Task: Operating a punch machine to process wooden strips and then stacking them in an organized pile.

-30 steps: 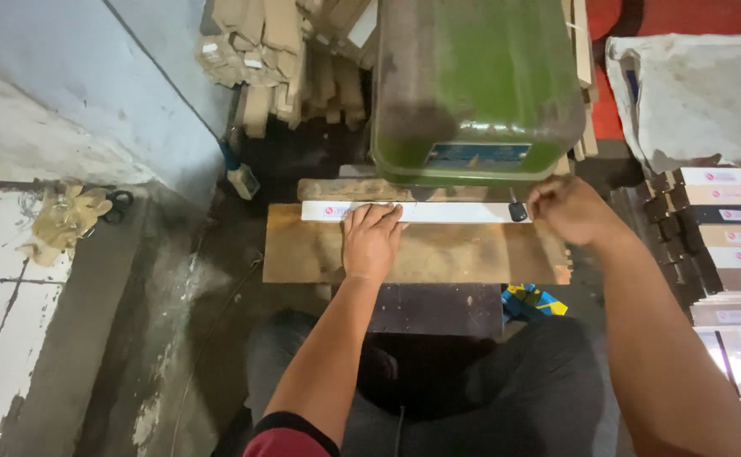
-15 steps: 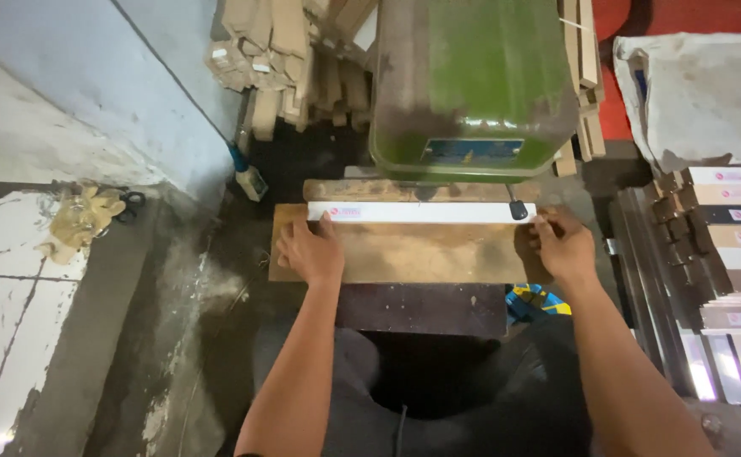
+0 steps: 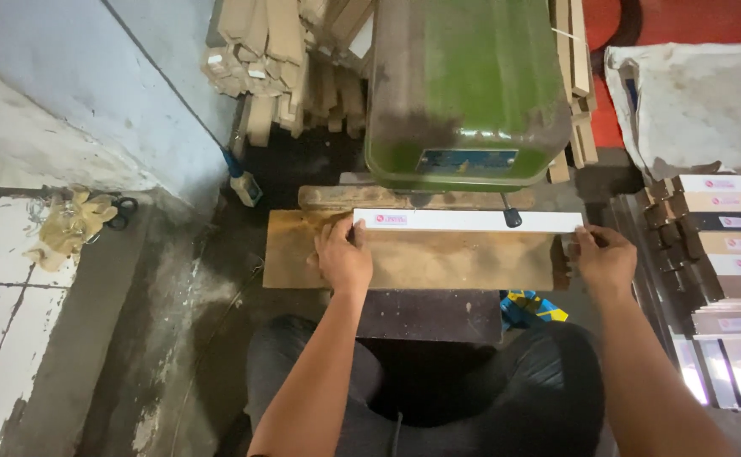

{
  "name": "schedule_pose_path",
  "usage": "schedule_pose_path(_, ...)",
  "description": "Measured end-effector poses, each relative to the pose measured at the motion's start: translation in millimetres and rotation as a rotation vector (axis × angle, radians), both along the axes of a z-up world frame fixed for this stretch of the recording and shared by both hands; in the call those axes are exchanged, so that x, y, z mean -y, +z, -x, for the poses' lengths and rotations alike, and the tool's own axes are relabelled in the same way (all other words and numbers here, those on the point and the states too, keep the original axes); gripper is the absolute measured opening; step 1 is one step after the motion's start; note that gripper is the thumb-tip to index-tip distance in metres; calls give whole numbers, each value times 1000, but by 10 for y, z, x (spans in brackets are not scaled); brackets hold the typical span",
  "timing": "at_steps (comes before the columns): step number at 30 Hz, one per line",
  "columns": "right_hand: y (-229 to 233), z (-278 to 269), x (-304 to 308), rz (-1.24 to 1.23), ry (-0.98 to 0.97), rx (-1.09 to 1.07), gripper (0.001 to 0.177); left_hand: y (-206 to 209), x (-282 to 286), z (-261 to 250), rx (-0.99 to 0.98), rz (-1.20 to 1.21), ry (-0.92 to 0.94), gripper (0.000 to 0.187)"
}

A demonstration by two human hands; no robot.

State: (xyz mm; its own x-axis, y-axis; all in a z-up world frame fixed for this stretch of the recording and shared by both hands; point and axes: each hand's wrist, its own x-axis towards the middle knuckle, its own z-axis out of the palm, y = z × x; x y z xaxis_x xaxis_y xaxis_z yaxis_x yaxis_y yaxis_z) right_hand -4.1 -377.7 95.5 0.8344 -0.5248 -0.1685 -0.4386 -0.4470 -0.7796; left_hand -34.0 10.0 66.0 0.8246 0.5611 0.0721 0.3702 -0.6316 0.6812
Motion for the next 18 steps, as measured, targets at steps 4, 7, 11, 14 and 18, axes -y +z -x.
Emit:
schedule_pose_path(4, 77, 3, -75, -10, -7, -34, 26, -5, 11, 0, 45, 7, 9, 27)
schedule_pose_path(7, -46, -31, 1, -24, 14, 21, 24, -58, 20, -8, 63, -13, 20, 32)
schedule_pose_path(11, -153, -36, 120, -2, 59, 12, 26, -71, 43, 39, 165, -51, 20, 26)
schedule_pose_path(14, 33, 35, 86, 156, 146, 49, 39, 15, 97, 58, 232, -103, 31, 27)
schedule_pose_path(18, 462, 140, -140, 290, 328, 209, 42, 256, 138, 151, 144, -102, -55, 42)
